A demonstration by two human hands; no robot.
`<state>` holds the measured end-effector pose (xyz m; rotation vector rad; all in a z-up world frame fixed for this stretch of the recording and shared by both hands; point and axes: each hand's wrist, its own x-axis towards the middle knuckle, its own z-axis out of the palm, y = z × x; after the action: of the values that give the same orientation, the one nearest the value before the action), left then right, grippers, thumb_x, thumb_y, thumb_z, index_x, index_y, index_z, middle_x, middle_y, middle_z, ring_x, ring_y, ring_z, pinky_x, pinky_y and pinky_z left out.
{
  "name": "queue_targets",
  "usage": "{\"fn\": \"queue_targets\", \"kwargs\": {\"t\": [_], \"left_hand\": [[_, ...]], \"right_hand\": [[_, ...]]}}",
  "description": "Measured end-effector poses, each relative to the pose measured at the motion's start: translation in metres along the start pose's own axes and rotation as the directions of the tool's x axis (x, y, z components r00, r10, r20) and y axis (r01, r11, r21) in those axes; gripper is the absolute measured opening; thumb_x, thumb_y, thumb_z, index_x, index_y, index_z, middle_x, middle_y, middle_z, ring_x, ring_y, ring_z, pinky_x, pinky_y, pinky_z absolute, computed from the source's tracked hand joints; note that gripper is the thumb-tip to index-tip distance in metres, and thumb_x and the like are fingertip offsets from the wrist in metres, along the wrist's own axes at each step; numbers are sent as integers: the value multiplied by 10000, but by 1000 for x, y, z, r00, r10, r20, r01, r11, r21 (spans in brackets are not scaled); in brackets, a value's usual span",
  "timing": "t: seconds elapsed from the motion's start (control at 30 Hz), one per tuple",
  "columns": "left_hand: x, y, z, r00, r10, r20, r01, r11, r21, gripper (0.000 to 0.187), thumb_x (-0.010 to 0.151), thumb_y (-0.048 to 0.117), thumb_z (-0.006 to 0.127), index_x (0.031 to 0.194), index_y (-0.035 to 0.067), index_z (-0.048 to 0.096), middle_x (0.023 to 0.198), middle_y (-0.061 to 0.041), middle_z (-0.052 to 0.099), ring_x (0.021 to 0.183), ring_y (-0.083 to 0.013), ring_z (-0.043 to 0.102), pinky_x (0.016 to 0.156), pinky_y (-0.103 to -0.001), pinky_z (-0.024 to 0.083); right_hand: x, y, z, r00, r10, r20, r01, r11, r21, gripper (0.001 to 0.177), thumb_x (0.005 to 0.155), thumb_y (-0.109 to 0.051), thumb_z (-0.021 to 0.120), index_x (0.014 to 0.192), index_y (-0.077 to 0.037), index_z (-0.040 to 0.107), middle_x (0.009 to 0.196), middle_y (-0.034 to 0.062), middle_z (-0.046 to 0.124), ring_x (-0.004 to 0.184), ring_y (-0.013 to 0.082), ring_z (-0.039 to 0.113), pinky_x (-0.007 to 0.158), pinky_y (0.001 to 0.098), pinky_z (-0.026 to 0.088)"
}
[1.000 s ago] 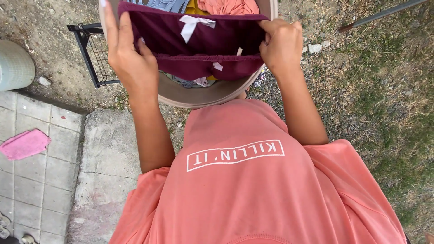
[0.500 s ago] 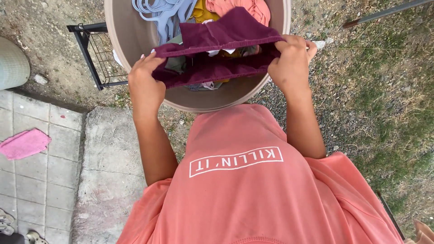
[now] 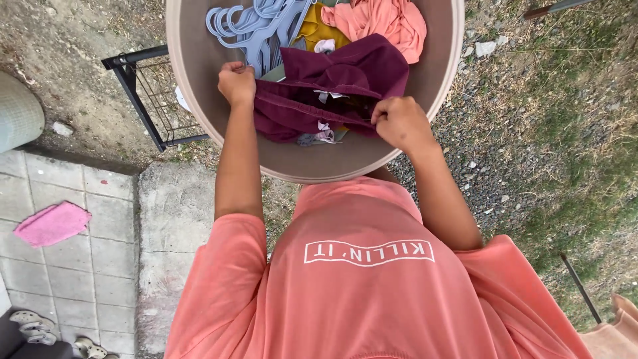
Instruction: The person is taking various pieces of laundry from a tub, placing them onto hangers, and hanging them on an outdoor clothes rack.
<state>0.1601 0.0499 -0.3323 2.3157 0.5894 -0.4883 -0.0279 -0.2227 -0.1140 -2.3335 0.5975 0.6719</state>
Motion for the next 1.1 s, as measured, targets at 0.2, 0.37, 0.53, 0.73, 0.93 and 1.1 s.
{"fn": "queue_targets", "kwargs": {"t": [0.2, 0.37, 0.53, 0.73, 0.93, 1.1], "left_hand": [[22, 11, 30, 994, -102, 38, 96, 986, 139, 521, 626, 332, 834, 1050, 99, 643, 954, -48, 701, 952, -237, 676, 860, -341, 535], [17, 18, 23, 998, 13, 60, -35, 919, 392, 321, 704, 265, 782, 942, 65, 704, 889, -138, 694, 904, -328, 677, 783, -391, 584], [-5, 23, 0, 995, 96, -4, -91, 963, 252, 366, 719, 262, 730, 955, 1, 628, 838, -191, 671, 861, -371, 679, 738, -456, 588], [-36, 2, -21, 907, 408, -106, -409, 912, 4, 195, 746, 179, 737, 827, 58, 607, 667, -93, 631, 632, -290, 665, 555, -418, 493], [-90, 32, -74, 675, 677, -295, -728, 675, -118, 70, 858, 48, 653, 900, 4, 619, 686, -125, 593, 586, -262, 659, 448, -343, 501], [-140, 87, -127, 368, 917, -152, -922, 340, -185, 63, 898, 43, 624, 935, 14, 667, 787, -96, 635, 664, -254, 647, 561, -330, 524]], "right_hand": [[-3, 0, 20, 991, 109, 72, -106, 994, -36, 303, 749, -62, 480, 881, -185, 724, 988, 103, 663, 876, 353, 629, 787, 437, 517], [-5, -5, 20, 994, 51, 94, -51, 999, 1, 250, 792, -51, 518, 905, -149, 718, 925, 142, 669, 868, 363, 650, 767, 429, 543], [3, 4, 30, 996, -62, 62, 65, 997, -48, 256, 786, -48, 531, 918, -168, 715, 885, 112, 654, 822, 342, 660, 731, 407, 558], [-7, 0, 3, 997, -63, -51, 58, 994, -98, 257, 780, -32, 530, 884, -172, 718, 900, 109, 648, 822, 346, 659, 714, 419, 553], [-15, 15, -21, 931, -118, -346, 68, 986, -153, 305, 700, -2, 615, 923, -171, 736, 1020, 76, 598, 866, 341, 644, 730, 414, 558], [-20, 24, -47, 928, -101, -358, 84, 994, -63, 495, 661, 74, 617, 1131, -73, 667, 1065, 142, 485, 953, 370, 546, 821, 451, 508]]}}
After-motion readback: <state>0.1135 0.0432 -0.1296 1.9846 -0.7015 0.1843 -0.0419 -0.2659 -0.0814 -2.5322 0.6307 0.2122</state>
